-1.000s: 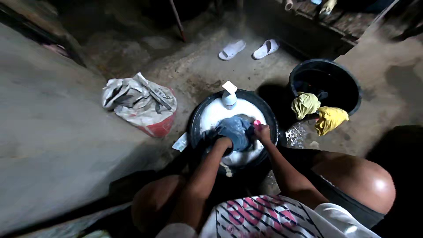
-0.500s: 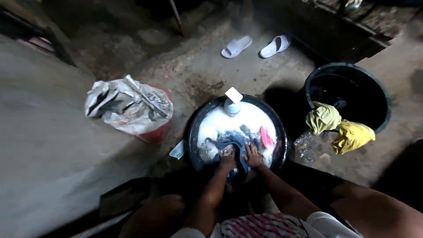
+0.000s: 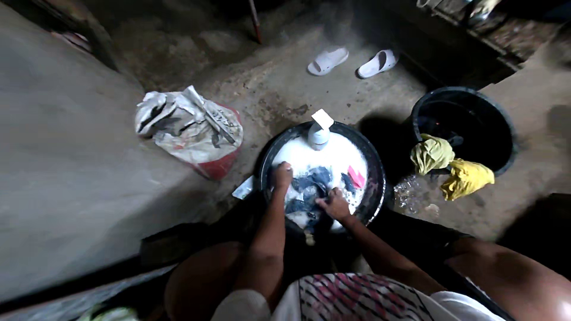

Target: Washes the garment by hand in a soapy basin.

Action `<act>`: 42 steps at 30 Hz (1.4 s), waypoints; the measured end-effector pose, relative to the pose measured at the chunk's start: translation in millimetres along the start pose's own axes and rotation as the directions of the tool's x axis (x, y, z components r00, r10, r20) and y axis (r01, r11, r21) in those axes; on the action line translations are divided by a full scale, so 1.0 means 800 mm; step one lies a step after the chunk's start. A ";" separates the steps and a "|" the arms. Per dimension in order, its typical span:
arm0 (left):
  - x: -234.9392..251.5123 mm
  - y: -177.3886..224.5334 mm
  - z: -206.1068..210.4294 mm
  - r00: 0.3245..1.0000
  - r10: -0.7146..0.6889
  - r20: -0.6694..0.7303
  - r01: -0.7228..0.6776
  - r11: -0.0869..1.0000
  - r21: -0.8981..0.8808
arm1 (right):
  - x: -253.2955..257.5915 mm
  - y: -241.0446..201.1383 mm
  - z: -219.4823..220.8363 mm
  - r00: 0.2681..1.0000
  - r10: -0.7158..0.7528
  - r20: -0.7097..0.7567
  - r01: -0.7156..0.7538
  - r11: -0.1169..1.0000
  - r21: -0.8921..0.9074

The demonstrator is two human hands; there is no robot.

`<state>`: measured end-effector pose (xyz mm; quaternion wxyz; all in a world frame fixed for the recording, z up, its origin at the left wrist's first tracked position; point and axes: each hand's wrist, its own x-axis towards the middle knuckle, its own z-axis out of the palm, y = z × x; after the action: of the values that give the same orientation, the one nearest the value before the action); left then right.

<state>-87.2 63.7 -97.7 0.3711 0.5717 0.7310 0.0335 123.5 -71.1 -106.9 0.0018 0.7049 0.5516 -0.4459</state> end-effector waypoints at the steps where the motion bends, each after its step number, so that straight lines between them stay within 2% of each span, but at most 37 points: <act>1: -0.001 -0.011 -0.003 0.997 -0.037 -0.063 0.039 0.998 0.040 | -0.010 0.001 0.008 0.998 0.012 0.064 -0.008 0.999 -0.049; 2: -0.005 -0.025 0.000 0.997 -0.070 -0.043 0.072 0.996 0.055 | -0.018 0.006 0.018 0.993 0.025 0.112 -0.014 0.995 -0.102; 5: -0.042 -0.064 0.032 0.981 -0.109 0.161 0.099 0.993 0.065 | -0.032 0.026 0.031 0.985 0.065 0.157 -0.034 0.980 -0.197; 7: -0.077 -0.057 0.039 0.969 -0.155 0.194 0.139 0.986 0.093 | -0.034 0.034 0.013 0.982 0.128 0.141 -0.123 0.991 -0.046; 9: -0.096 -0.045 0.038 0.973 -0.153 0.174 0.142 0.987 0.078 | -0.040 0.034 -0.017 0.977 0.191 0.097 -0.206 0.962 0.181; 10: -0.101 -0.042 0.036 0.979 -0.134 0.156 0.130 0.991 0.035 | -0.049 0.029 -0.034 0.980 0.188 0.065 -0.199 0.941 0.273; 13: -0.105 -0.026 0.027 0.993 -0.100 0.060 0.112 0.962 -0.251 | -0.079 -0.004 -0.086 0.988 0.131 -0.078 -0.081 0.885 0.459; 16: -0.122 0.009 0.001 0.986 -0.129 -0.105 0.052 0.841 -0.538 | -0.107 -0.043 -0.137 0.980 0.084 -0.182 0.040 0.810 0.586; 18: -0.135 0.035 -0.022 0.982 -0.072 -0.175 -0.048 0.800 -0.598 | -0.119 -0.054 -0.159 0.959 0.078 -0.271 0.145 0.689 0.710; 22: -0.171 0.090 -0.094 0.945 0.164 -0.283 -0.309 0.733 -0.606 | -0.164 -0.082 -0.205 0.925 0.005 -0.380 0.350 0.376 0.858; 24: -0.199 0.120 -0.138 0.916 0.236 -0.324 -0.395 0.668 -0.630 | -0.195 -0.097 -0.230 0.886 -0.096 -0.453 0.462 0.263 0.847; 26: -0.232 0.146 -0.179 0.866 0.321 -0.384 -0.500 0.577 -0.646 | -0.220 -0.107 -0.253 0.802 -0.237 -0.548 0.587 0.144 0.797; 28: -0.257 0.165 -0.215 0.773 0.420 -0.475 -0.633 0.460 -0.623 | -0.239 -0.117 -0.273 0.689 -0.329 -0.646 0.679 -0.017 0.734; 31: -0.288 0.185 -0.259 0.641 0.508 -0.575 -0.759 0.315 -0.569 | -0.260 -0.125 -0.292 0.559 -0.352 -0.751 0.739 -0.199 0.644; 33: -0.295 0.190 -0.275 0.606 0.522 -0.600 -0.791 0.308 -0.529 | -0.260 -0.120 -0.297 0.539 -0.338 -0.772 0.724 -0.283 0.630; 34: -0.292 0.188 -0.276 0.620 0.514 -0.593 -0.782 0.344 -0.520 | -0.256 -0.115 -0.296 0.546 -0.353 -0.760 0.702 -0.302 0.645; 36: -0.273 0.180 -0.266 0.698 0.454 -0.554 -0.716 0.477 -0.510 | -0.239 -0.098 -0.287 0.630 -0.334 -0.701 0.656 -0.256 0.710; 38: -0.239 0.161 -0.234 0.787 0.377 -0.489 -0.604 0.635 -0.482 | -0.205 -0.075 -0.265 0.779 -0.220 -0.588 0.580 -0.106 0.808; 40: -0.203 0.128 -0.190 0.875 0.306 -0.376 -0.455 0.783 -0.424 | -0.158 -0.046 -0.233 0.889 -0.034 -0.457 0.457 0.118 0.881; 42: -0.159 0.089 -0.141 0.941 0.198 -0.274 -0.300 0.863 -0.407 | -0.116 -0.024 -0.200 0.923 0.195 -0.333 0.233 0.404 0.884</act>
<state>-86.0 21.2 81.1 0.3996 0.5549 0.6602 0.3107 209.1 -56.7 57.4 -0.4967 0.6563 0.2147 -0.5258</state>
